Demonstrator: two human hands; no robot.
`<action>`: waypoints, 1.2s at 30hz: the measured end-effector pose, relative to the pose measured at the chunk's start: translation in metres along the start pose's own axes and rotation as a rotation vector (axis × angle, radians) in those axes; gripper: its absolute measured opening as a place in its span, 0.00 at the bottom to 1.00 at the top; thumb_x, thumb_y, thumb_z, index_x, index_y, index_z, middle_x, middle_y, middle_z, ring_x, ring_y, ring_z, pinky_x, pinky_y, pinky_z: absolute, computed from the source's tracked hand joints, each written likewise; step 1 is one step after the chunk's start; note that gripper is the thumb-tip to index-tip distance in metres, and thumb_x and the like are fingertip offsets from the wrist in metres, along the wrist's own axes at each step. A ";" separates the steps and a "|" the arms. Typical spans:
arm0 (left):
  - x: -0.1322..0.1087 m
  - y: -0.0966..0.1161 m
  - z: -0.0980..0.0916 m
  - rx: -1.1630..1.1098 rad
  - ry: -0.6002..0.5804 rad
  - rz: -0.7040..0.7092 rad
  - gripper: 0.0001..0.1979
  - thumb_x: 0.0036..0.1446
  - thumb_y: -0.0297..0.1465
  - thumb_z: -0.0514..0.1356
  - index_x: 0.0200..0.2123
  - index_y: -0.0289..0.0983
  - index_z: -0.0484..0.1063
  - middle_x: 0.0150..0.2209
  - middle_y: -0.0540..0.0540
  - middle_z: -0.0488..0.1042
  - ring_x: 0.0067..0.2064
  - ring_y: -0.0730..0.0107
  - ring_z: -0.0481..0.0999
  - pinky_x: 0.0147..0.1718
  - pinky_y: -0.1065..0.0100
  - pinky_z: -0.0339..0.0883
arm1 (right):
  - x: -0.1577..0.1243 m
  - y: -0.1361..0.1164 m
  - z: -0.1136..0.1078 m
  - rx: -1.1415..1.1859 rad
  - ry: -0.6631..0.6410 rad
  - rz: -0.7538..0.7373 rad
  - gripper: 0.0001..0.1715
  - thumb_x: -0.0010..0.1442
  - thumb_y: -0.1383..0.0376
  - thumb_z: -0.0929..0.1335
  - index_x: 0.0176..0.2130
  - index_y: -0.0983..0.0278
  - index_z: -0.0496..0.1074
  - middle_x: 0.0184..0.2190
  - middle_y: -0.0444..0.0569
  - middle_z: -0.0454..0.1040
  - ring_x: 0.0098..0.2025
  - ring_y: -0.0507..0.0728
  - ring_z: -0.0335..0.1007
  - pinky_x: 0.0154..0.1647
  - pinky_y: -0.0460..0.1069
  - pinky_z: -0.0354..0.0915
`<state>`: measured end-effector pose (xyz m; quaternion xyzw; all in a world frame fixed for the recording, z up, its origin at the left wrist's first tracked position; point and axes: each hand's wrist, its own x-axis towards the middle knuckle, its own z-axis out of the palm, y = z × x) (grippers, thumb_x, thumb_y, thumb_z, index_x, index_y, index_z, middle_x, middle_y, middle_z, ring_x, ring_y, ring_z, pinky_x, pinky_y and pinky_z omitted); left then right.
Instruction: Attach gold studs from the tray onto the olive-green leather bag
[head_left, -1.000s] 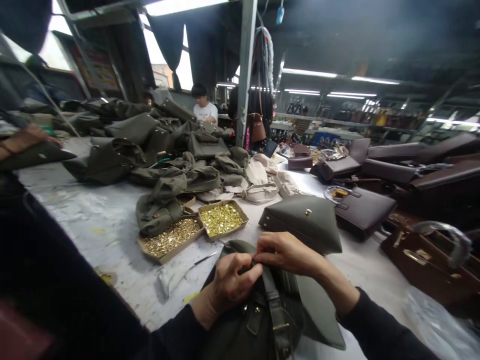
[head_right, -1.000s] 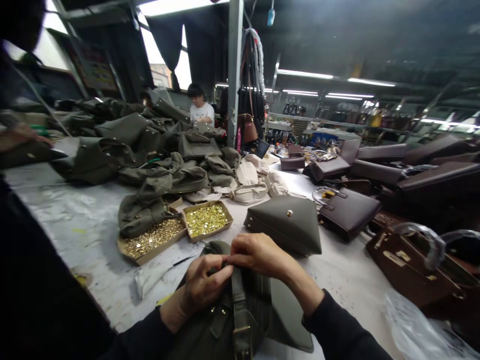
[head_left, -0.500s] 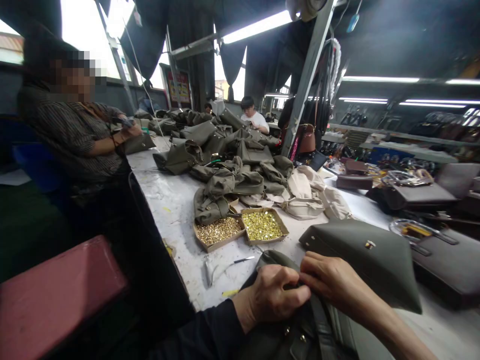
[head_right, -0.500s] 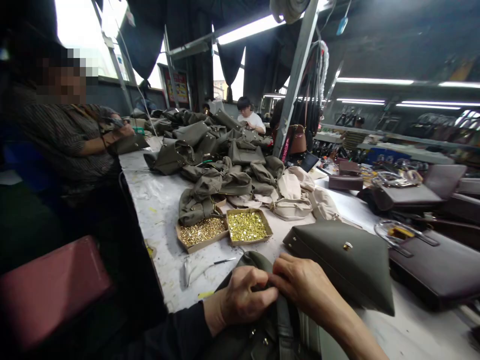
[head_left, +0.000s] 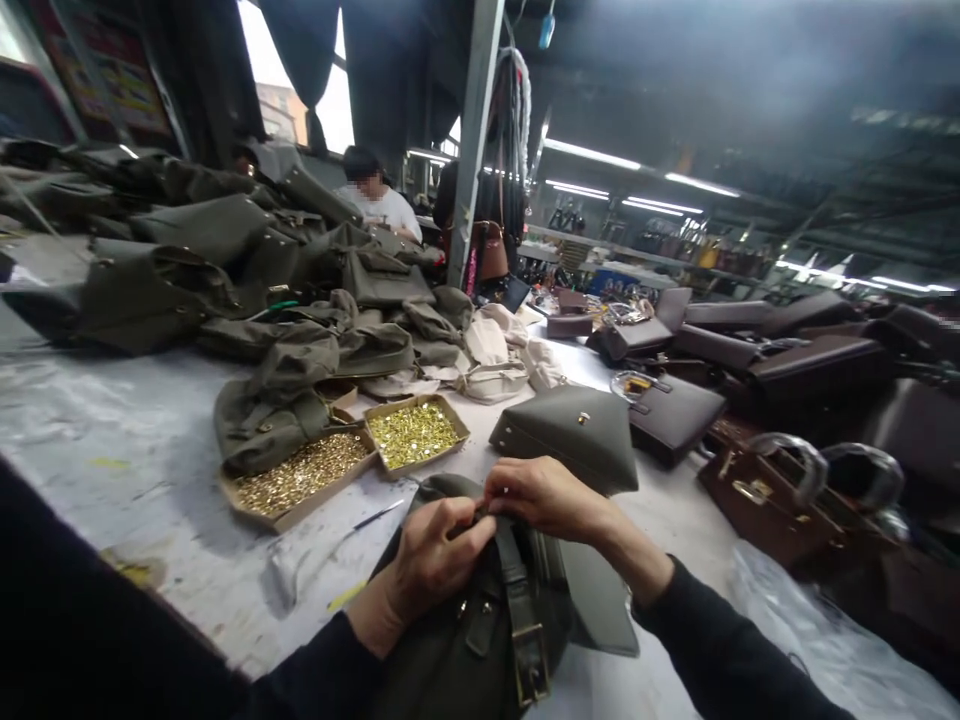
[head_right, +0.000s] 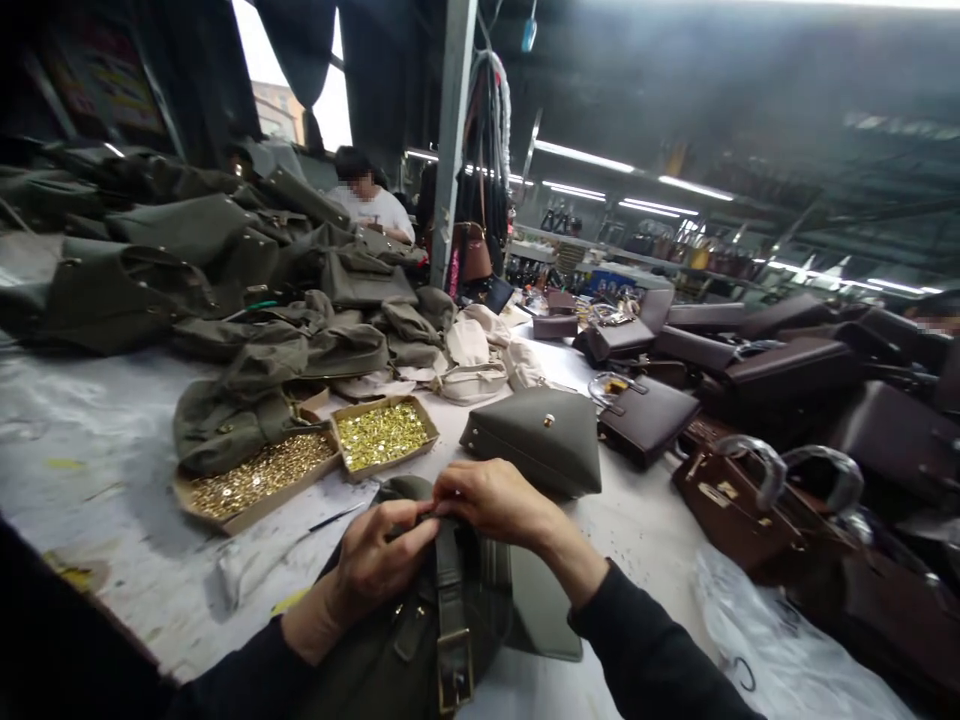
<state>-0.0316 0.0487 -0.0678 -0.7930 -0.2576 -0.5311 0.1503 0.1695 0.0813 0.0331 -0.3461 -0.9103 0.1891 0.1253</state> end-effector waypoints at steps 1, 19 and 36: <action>0.000 0.000 0.000 0.016 0.002 0.006 0.09 0.62 0.24 0.59 0.43 0.39 0.75 0.37 0.45 0.72 0.34 0.69 0.77 0.32 0.70 0.73 | -0.001 -0.003 0.000 -0.057 0.000 -0.004 0.03 0.68 0.65 0.69 0.39 0.62 0.73 0.36 0.42 0.75 0.35 0.51 0.70 0.35 0.45 0.58; -0.002 0.000 0.003 0.015 0.022 -0.027 0.10 0.59 0.23 0.60 0.44 0.35 0.66 0.40 0.43 0.73 0.39 0.64 0.77 0.34 0.67 0.74 | 0.012 -0.016 -0.002 -0.263 -0.123 0.167 0.21 0.69 0.54 0.66 0.29 0.62 0.74 0.26 0.44 0.74 0.28 0.53 0.67 0.28 0.49 0.46; 0.003 0.000 0.003 -0.011 0.052 -0.118 0.12 0.57 0.25 0.62 0.44 0.38 0.65 0.40 0.44 0.74 0.39 0.65 0.78 0.34 0.68 0.75 | -0.004 0.001 0.004 0.191 0.083 0.051 0.09 0.67 0.58 0.70 0.41 0.60 0.79 0.34 0.42 0.75 0.35 0.51 0.70 0.35 0.44 0.58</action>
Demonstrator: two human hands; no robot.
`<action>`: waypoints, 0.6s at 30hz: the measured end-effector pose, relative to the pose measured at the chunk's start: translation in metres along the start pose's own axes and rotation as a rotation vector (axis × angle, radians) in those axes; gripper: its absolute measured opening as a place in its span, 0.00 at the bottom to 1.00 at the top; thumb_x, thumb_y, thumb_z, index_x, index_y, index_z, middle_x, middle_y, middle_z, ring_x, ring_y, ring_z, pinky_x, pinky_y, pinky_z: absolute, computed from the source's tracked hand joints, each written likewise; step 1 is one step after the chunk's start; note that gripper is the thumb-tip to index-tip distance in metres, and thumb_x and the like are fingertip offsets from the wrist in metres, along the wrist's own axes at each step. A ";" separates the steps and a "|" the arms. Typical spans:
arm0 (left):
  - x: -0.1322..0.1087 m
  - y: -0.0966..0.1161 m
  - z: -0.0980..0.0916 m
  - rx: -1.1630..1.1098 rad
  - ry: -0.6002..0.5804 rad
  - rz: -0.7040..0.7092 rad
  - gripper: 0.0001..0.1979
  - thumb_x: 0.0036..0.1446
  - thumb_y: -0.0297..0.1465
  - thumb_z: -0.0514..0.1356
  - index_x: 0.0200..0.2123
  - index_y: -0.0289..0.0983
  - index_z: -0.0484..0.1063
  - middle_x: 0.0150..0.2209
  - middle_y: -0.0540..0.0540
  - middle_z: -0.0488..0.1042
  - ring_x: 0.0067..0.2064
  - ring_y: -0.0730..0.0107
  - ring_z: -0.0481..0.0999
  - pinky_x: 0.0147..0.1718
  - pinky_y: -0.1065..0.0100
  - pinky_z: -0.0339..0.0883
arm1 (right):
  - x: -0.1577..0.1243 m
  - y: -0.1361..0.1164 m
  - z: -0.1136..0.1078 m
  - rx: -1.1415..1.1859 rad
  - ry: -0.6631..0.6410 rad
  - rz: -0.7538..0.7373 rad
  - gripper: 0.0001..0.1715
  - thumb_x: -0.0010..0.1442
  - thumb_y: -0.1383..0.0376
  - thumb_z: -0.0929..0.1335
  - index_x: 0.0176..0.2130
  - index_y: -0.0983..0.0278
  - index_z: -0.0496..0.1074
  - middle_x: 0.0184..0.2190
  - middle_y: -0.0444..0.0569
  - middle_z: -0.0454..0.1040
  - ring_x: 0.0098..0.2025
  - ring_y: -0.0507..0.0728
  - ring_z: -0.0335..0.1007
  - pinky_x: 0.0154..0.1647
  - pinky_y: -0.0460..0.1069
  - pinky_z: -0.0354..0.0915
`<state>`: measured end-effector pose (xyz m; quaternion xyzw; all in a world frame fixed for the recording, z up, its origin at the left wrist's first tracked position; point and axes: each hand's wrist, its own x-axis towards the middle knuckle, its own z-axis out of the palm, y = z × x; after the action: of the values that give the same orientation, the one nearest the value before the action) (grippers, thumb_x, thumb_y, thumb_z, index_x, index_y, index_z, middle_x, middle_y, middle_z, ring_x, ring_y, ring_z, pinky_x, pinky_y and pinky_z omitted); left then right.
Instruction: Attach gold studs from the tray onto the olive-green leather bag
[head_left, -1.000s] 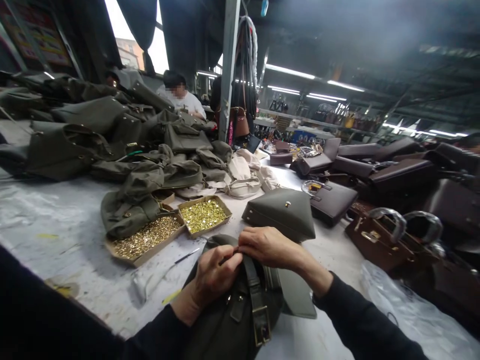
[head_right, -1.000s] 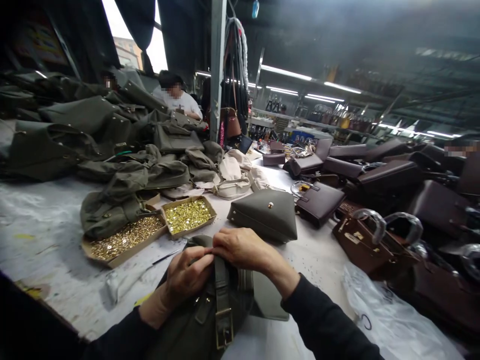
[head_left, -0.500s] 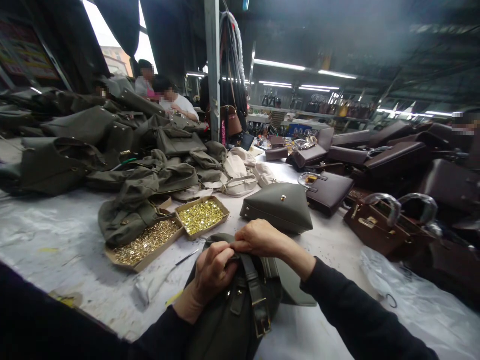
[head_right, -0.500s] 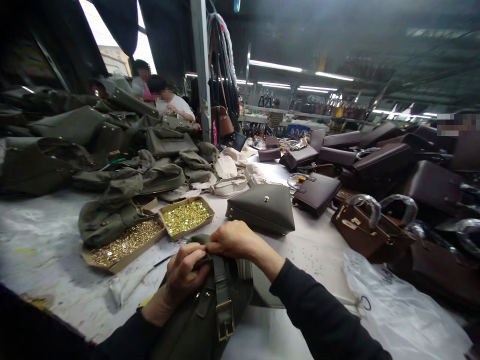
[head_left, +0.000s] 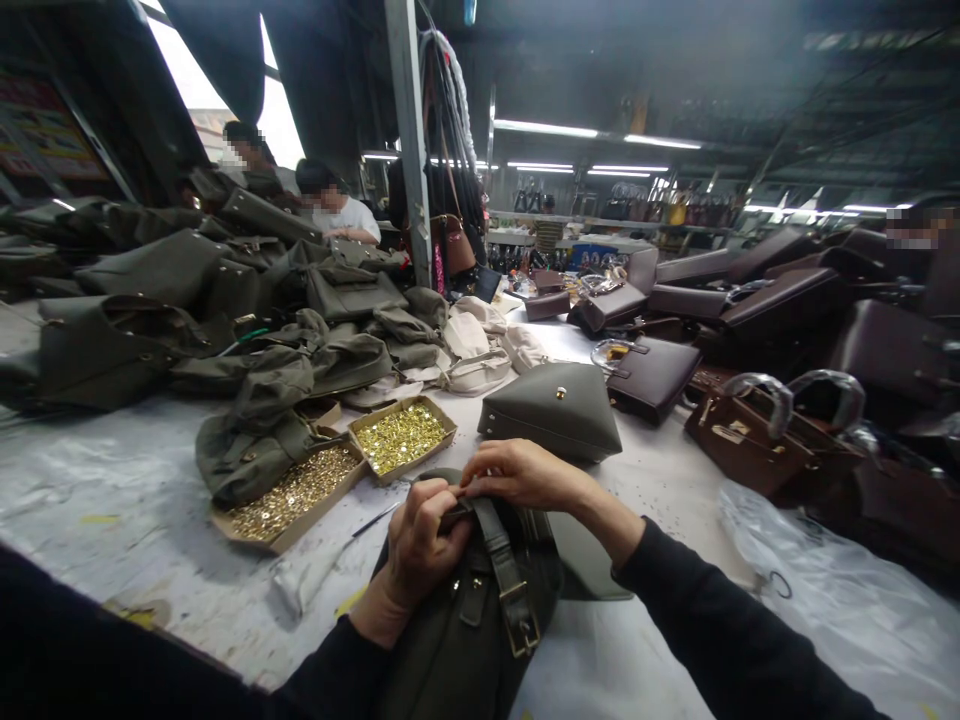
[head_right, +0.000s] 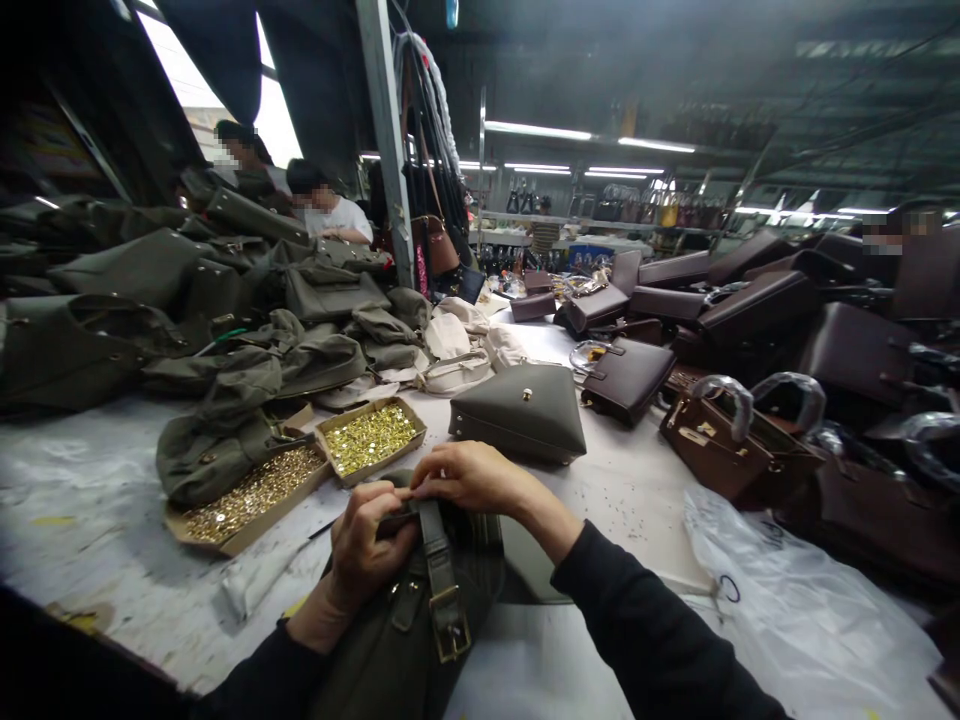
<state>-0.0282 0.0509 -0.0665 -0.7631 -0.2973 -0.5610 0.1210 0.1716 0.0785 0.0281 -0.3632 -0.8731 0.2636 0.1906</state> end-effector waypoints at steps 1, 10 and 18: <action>0.000 0.000 0.000 -0.007 -0.007 0.000 0.12 0.58 0.25 0.62 0.44 0.38 0.65 0.41 0.44 0.75 0.39 0.65 0.78 0.35 0.68 0.76 | 0.000 0.001 -0.001 0.024 -0.016 -0.024 0.07 0.67 0.61 0.70 0.41 0.60 0.79 0.35 0.42 0.75 0.36 0.51 0.70 0.37 0.43 0.59; -0.003 -0.003 0.002 -0.013 -0.003 0.022 0.12 0.57 0.24 0.63 0.44 0.37 0.66 0.41 0.43 0.74 0.39 0.65 0.78 0.35 0.67 0.76 | 0.006 -0.004 0.002 -0.262 -0.006 -0.055 0.08 0.68 0.61 0.70 0.38 0.63 0.75 0.35 0.44 0.74 0.34 0.52 0.68 0.34 0.45 0.57; 0.003 -0.003 0.005 -0.077 -0.129 -0.028 0.12 0.57 0.24 0.61 0.45 0.38 0.67 0.43 0.43 0.75 0.43 0.63 0.78 0.41 0.64 0.76 | -0.024 -0.001 0.024 -0.133 0.441 0.052 0.08 0.69 0.59 0.69 0.40 0.61 0.73 0.38 0.44 0.73 0.36 0.52 0.70 0.36 0.46 0.60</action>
<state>-0.0258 0.0565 -0.0658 -0.7977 -0.2931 -0.5232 0.0643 0.1744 0.0524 0.0062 -0.4460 -0.8162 0.1246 0.3455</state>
